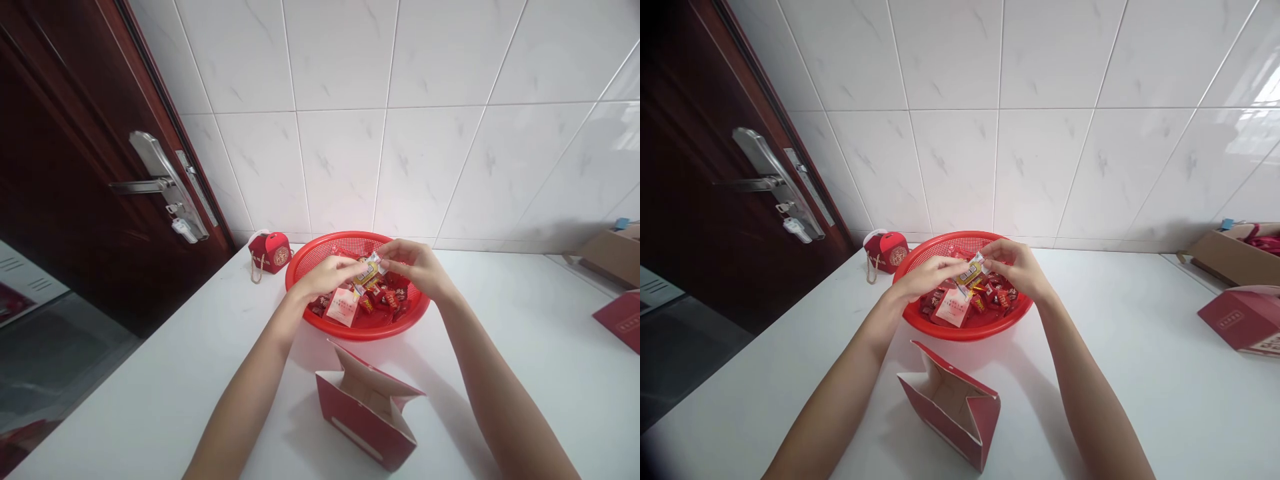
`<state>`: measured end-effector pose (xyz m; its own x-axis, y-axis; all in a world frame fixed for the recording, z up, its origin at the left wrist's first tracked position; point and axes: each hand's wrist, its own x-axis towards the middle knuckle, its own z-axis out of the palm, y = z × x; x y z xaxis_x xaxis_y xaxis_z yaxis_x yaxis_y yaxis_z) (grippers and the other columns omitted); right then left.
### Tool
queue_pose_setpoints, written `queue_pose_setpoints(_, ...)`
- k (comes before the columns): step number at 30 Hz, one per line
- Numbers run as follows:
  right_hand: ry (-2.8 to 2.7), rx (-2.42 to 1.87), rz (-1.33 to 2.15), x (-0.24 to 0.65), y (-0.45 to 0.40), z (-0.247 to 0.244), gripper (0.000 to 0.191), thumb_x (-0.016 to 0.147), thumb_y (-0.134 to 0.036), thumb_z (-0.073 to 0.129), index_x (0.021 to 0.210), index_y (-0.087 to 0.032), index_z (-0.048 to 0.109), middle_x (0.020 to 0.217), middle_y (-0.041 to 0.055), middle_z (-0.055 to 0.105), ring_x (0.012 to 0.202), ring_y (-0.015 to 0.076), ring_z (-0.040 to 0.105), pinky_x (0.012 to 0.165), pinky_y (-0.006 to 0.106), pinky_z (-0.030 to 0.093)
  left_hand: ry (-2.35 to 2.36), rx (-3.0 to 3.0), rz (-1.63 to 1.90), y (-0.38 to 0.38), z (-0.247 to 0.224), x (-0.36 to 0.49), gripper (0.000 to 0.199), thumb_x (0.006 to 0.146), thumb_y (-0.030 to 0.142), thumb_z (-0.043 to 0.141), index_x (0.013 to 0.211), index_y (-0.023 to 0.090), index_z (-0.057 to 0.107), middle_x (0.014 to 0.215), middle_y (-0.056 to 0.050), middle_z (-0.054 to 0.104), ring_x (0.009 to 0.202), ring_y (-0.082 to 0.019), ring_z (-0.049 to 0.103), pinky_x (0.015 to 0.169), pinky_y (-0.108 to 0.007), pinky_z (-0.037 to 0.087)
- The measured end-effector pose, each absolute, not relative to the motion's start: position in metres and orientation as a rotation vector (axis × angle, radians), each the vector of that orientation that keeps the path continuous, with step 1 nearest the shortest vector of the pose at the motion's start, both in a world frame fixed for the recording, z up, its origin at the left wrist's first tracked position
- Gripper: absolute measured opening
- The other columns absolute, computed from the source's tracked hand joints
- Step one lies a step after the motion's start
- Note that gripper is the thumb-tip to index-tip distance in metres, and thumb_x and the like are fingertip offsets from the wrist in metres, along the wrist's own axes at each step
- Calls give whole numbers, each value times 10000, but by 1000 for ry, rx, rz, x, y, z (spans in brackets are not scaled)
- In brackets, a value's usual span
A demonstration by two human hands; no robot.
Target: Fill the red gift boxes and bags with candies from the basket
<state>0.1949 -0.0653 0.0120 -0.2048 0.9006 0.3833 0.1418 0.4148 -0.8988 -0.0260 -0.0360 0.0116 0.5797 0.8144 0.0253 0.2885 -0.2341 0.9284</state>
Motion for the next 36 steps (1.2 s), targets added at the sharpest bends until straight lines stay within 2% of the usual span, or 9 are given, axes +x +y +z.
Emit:
queue_pose_setpoints(3,-1567,-901,923,193,-66,13,356,735,-468,854,928,-196,730,886,61,750,787,203,694,754,366,577,802,1781,656,-38,10,-25,284,759,436,776,859,171,769,850,-38,739,879,-239,692,789,-326,526)
queue_pose_setpoints(6,-1582,-918,990,192,-68,14,408,737,-478,857,1007,-201,723,931,67,756,834,217,709,756,366,580,776,1773,714,-38,6,-24,261,734,422,807,815,175,775,789,-29,727,828,-231,683,783,-333,524)
queue_pose_setpoints(12,-1612,-889,1131,189,-67,12,409,701,-493,881,918,-181,730,922,75,767,839,229,719,747,361,577,741,1791,730,-38,5,-24,269,730,426,822,825,177,782,792,-21,716,813,-212,666,726,-303,501)
queue_pose_setpoints(15,-1515,-873,1120,189,-66,11,413,670,-479,908,897,-191,718,923,67,776,859,230,728,778,362,581,755,1757,764,-38,7,-25,311,747,436,822,901,170,778,837,-28,722,778,-181,649,686,-282,487)
queue_pose_setpoints(22,-1390,-889,1042,193,-63,9,417,651,-509,912,857,-212,704,875,45,773,820,223,719,795,369,566,775,1576,932,-34,9,-27,381,656,452,888,872,154,790,875,-72,766,834,-208,689,814,-340,529)
queue_pose_setpoints(31,-1305,-853,1078,191,-60,7,430,557,-433,972,820,-228,701,821,12,751,816,199,698,797,332,547,781,1661,1101,-32,9,-22,314,673,459,853,761,163,792,796,-55,765,793,-211,680,802,-332,529)
queue_pose_setpoints(36,-1283,-825,1118,190,-61,8,417,634,-514,923,823,-226,687,775,8,731,734,166,664,743,308,524,794,1651,1168,-33,11,-22,322,665,456,847,795,168,791,810,-51,769,779,-205,675,807,-334,539)
